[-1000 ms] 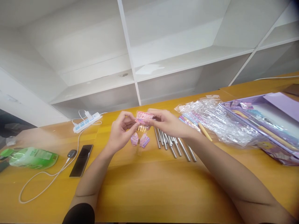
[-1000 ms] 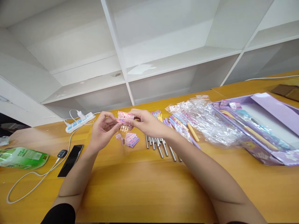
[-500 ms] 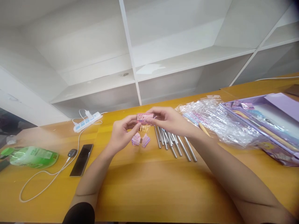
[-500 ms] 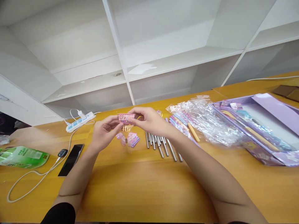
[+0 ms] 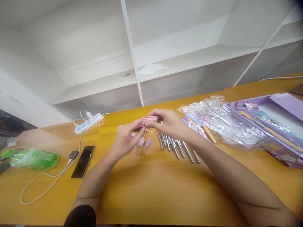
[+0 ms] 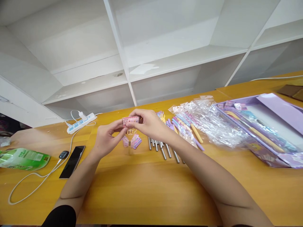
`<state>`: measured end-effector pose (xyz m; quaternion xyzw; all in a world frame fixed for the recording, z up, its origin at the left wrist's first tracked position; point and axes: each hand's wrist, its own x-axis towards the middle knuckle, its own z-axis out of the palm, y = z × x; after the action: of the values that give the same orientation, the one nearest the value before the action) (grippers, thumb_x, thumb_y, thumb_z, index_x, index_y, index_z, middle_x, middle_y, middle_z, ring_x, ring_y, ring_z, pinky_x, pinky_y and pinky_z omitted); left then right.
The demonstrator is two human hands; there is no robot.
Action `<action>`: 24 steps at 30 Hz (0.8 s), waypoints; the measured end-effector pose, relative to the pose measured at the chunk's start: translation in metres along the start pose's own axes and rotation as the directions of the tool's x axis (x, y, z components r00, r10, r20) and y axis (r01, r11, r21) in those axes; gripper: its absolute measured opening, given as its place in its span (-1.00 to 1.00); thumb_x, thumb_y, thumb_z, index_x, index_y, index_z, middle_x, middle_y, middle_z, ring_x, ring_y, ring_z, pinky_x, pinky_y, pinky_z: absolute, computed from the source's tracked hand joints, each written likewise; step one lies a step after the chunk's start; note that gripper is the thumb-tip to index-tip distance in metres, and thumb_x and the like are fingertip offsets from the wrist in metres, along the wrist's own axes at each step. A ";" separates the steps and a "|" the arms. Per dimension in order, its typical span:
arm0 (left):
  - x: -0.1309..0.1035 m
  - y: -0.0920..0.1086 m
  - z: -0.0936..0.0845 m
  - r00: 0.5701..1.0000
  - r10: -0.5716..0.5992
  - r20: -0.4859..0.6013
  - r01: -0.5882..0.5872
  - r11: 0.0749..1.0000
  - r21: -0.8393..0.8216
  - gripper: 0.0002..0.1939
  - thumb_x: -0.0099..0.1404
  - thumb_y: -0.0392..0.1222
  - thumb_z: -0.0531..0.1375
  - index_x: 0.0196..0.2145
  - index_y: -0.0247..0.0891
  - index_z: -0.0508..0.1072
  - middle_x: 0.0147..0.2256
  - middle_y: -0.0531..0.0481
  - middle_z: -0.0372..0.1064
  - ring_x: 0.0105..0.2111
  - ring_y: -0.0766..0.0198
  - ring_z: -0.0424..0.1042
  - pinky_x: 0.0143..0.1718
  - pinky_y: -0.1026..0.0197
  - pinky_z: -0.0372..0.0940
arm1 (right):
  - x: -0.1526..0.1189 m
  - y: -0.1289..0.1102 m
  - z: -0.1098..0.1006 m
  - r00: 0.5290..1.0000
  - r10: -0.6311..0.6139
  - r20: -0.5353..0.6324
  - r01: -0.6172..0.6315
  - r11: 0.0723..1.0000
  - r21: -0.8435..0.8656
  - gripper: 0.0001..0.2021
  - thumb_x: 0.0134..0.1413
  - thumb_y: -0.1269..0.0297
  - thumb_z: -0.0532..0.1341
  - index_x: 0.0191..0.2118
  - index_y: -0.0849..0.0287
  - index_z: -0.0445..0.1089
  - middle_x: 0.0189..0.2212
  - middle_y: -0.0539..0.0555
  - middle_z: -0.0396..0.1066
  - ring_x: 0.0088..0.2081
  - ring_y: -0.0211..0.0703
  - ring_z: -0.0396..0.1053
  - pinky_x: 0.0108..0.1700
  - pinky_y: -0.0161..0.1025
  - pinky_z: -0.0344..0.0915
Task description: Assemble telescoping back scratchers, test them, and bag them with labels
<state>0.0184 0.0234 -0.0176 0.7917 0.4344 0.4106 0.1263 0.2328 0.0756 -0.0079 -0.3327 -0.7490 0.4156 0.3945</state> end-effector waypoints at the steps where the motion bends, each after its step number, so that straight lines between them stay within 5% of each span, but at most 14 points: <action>1: 0.000 0.001 0.000 1.000 0.003 0.003 -0.003 1.000 0.012 -0.68 0.49 -0.19 0.25 0.15 -0.07 0.60 -0.16 0.03 0.70 -0.19 0.18 0.71 -0.16 0.25 0.56 | 0.000 0.000 0.001 1.000 0.003 0.005 -0.004 1.000 0.007 -0.77 0.19 0.06 0.40 -0.21 0.12 0.58 -0.26 0.05 0.62 -0.24 -0.12 0.50 -0.21 -0.19 0.36; 7: -0.001 0.005 0.003 0.999 0.029 0.023 -0.031 0.995 0.091 -0.79 0.45 -0.21 0.24 -0.03 -0.09 0.65 -0.36 0.09 0.64 -0.44 0.29 0.59 -0.33 0.30 0.42 | -0.003 0.000 0.009 0.997 -0.078 0.005 0.078 0.997 0.005 -0.83 0.21 0.12 0.38 -0.23 0.11 0.56 -0.28 0.00 0.61 -0.22 -0.14 0.53 -0.16 -0.23 0.34; 14: -0.003 0.003 0.003 0.998 0.005 0.056 -0.007 0.999 0.046 -0.74 0.38 -0.31 0.26 -0.04 -0.08 0.65 -0.39 0.11 0.61 -0.45 0.32 0.55 -0.34 0.31 0.40 | -0.004 0.002 0.015 0.995 -0.104 -0.003 0.104 0.993 -0.063 -0.79 0.22 0.06 0.41 -0.27 0.10 0.56 -0.32 -0.01 0.60 -0.27 -0.17 0.51 -0.17 -0.23 0.28; 20: -0.001 0.003 -0.009 0.994 -0.085 0.062 0.094 0.982 -0.165 -0.75 0.46 -0.19 0.30 0.07 -0.10 0.64 -0.13 -0.02 0.68 -0.16 0.19 0.68 -0.10 0.22 0.56 | -0.004 -0.005 0.005 0.993 -0.116 0.002 0.115 0.987 -0.114 -0.74 0.27 -0.01 0.37 -0.18 0.10 0.56 -0.27 0.03 0.59 -0.27 -0.17 0.46 -0.21 -0.22 0.28; 24: -0.001 0.005 -0.022 0.990 -0.144 -0.001 0.138 0.952 -0.273 -0.74 0.44 -0.11 0.36 0.05 -0.14 0.65 -0.04 -0.10 0.67 -0.09 0.11 0.68 0.00 0.12 0.60 | -0.003 -0.003 -0.003 0.993 -0.112 -0.039 0.108 0.989 -0.098 -0.65 0.26 -0.10 0.37 -0.11 0.09 0.53 -0.45 -0.04 0.44 -0.41 -0.22 0.32 -0.32 -0.24 0.21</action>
<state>0.0039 0.0164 -0.0011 0.7295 0.4306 0.4645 0.2581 0.2367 0.0726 -0.0052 -0.3186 -0.7761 0.3496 0.4170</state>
